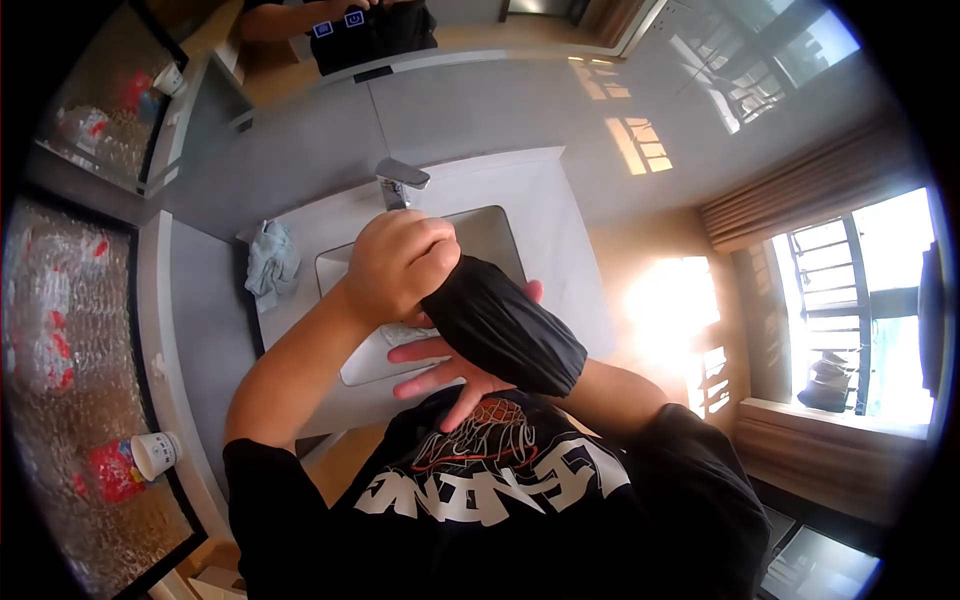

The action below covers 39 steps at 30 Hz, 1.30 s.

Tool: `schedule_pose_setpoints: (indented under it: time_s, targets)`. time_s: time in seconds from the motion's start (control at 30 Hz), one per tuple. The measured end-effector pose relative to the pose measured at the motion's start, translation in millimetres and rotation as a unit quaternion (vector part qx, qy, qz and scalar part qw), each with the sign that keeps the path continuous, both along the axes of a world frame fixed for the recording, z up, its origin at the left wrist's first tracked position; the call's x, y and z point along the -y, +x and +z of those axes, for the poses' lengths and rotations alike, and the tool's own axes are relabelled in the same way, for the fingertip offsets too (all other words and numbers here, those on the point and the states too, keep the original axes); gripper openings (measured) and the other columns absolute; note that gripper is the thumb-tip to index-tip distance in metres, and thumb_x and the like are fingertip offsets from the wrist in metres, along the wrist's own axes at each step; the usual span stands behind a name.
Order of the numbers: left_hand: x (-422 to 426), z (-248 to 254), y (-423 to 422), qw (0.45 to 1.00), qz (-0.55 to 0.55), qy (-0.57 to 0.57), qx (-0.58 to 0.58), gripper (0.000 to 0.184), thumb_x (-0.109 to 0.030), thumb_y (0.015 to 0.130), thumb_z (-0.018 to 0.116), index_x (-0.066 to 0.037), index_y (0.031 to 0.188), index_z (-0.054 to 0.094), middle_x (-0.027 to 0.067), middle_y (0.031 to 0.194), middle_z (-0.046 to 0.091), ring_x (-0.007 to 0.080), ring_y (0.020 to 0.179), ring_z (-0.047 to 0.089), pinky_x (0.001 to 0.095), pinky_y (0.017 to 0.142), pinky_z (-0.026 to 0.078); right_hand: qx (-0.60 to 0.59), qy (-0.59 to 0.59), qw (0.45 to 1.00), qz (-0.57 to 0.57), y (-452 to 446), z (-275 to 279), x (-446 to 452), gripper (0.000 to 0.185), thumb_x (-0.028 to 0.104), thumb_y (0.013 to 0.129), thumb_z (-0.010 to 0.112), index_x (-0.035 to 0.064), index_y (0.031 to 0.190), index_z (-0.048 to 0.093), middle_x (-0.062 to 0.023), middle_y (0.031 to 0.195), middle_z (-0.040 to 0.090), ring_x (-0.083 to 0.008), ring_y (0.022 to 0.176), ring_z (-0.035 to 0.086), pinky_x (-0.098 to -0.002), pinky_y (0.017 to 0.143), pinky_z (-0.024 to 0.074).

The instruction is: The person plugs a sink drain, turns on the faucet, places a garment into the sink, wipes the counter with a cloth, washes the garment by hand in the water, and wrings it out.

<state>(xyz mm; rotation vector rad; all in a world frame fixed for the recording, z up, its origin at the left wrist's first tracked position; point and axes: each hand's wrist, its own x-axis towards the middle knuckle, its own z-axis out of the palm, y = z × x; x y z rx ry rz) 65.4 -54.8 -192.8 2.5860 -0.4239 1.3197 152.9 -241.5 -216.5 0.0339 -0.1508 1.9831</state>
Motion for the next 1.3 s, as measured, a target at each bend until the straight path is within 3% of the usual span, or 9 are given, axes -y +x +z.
schedule_pose_setpoints:
  time_s: [0.1, 0.17, 0.23, 0.27, 0.33, 0.5, 0.87, 1.13, 1.3]
  targets:
    - [-13.9, -6.1, -3.2, 0.998, -0.007, 0.065, -0.019, 0.020, -0.014, 0.073, 0.065, -0.006, 0.090, 0.059, 0.0080, 0.086, 0.063, 0.0259, 0.073, 0.062, 0.0340, 0.059, 0.048, 0.056, -0.034, 0.994, 0.082, 15.1, 1.6, -2.0, 0.086, 0.040, 0.080, 0.075, 0.0069, 0.149, 0.036, -0.0204, 0.108, 0.062, -0.0333, 0.093, 0.064, -0.0399, 0.064, 0.0540]
    - [-22.9, -14.1, -4.9, 0.992, 0.031, 0.057, -0.107, 0.018, -0.014, 0.074, 0.065, -0.007, 0.089, 0.060, 0.0081, 0.085, 0.064, 0.0264, 0.073, 0.062, 0.0337, 0.059, 0.049, 0.306, -0.032, 0.944, 0.124, 40.4, 30.3, -14.9, 0.062, 0.012, 0.073, 0.075, 0.0030, 0.130, 0.050, -0.0091, 0.087, 0.059, -0.0196, 0.074, 0.059, -0.0327, 0.061, 0.0490]
    - [-19.8, -19.8, -7.8, 0.959, 0.061, 0.021, -0.275, 0.014, -0.012, 0.074, 0.067, -0.006, 0.086, 0.061, 0.0099, 0.081, 0.066, 0.0309, 0.076, 0.064, 0.0387, 0.062, 0.051, 0.639, 0.038, 0.760, 0.115, 59.4, 22.8, -27.6, 0.039, 0.013, 0.071, 0.074, 0.0017, 0.105, 0.060, -0.0066, 0.078, 0.061, -0.0223, 0.075, 0.061, -0.0363, 0.070, 0.0494]
    - [-14.1, -20.2, -6.3, 0.930, 0.076, -0.056, -0.356, 0.018, -0.012, 0.073, 0.069, -0.005, 0.088, 0.062, 0.0117, 0.083, 0.067, 0.0326, 0.078, 0.065, 0.0398, 0.065, 0.051, 0.799, 0.044, 0.559, 0.215, 72.8, 30.4, -39.4, 0.039, 0.012, 0.071, 0.072, 0.0022, 0.106, 0.059, -0.0125, 0.082, 0.066, -0.0278, 0.079, 0.064, -0.0390, 0.072, 0.0502]
    - [-2.8, -19.0, 1.8, 0.833, 0.098, -0.205, -0.504, 0.025, -0.011, 0.070, 0.073, -0.003, 0.092, 0.065, 0.0155, 0.087, 0.069, 0.0359, 0.083, 0.066, 0.0421, 0.072, 0.052, 0.902, 0.077, 0.352, 0.236, 73.9, 57.8, -57.9, 0.033, 0.009, 0.075, 0.067, 0.0086, 0.107, 0.061, -0.0143, 0.095, 0.069, -0.0321, 0.091, 0.067, -0.0440, 0.078, 0.0536]
    - [-14.6, -39.1, 8.6, 0.647, -0.071, -0.466, -0.599, 0.019, -0.012, 0.070, 0.067, -0.002, 0.086, 0.062, 0.0114, 0.077, 0.069, 0.0246, 0.069, 0.065, 0.0373, 0.071, 0.051, 0.944, 0.303, 0.132, 0.012, 100.9, 7.9, -77.8, 0.026, 0.011, 0.069, 0.074, 0.0158, 0.093, 0.064, -0.0022, 0.081, 0.064, -0.0254, 0.086, 0.066, -0.0381, 0.068, 0.0530]
    - [5.9, -110.3, 4.2, 0.265, -0.297, -0.809, -0.432, 0.019, 0.004, 0.068, 0.061, -0.005, 0.081, 0.050, 0.0115, 0.075, 0.060, 0.0278, 0.070, 0.065, 0.0482, 0.074, 0.058, 0.871, 0.385, 0.139, -0.272, 111.0, -79.4, -112.1, 0.020, 0.015, 0.064, 0.072, 0.0177, 0.082, 0.063, 0.0035, 0.076, 0.058, -0.0200, 0.078, 0.060, -0.0342, 0.067, 0.0504]
    - [1.2, -102.9, -5.5, 0.346, -0.218, -0.782, -0.470, 0.019, -0.003, 0.074, 0.070, -0.005, 0.084, 0.054, 0.0115, 0.075, 0.063, 0.0246, 0.064, 0.065, 0.0402, 0.066, 0.056, 0.901, 0.352, 0.163, -0.193, 105.8, -70.6, -101.0, 0.038, 0.017, 0.065, 0.077, 0.0139, 0.098, 0.058, -0.0003, 0.080, 0.064, -0.0248, 0.082, 0.064, -0.0387, 0.071, 0.0513]
    - [-22.8, -81.5, -8.4, 0.471, -0.144, -0.673, -0.552, 0.028, -0.017, 0.075, 0.081, -0.001, 0.090, 0.063, 0.0066, 0.075, 0.064, 0.0139, 0.063, 0.061, 0.0281, 0.061, 0.050, 0.922, 0.178, 0.341, -0.046, 91.0, -34.7, -68.5, 0.058, 0.023, 0.070, 0.081, 0.0082, 0.115, 0.048, -0.0129, 0.088, 0.068, -0.0369, 0.085, 0.067, -0.0463, 0.073, 0.0512]
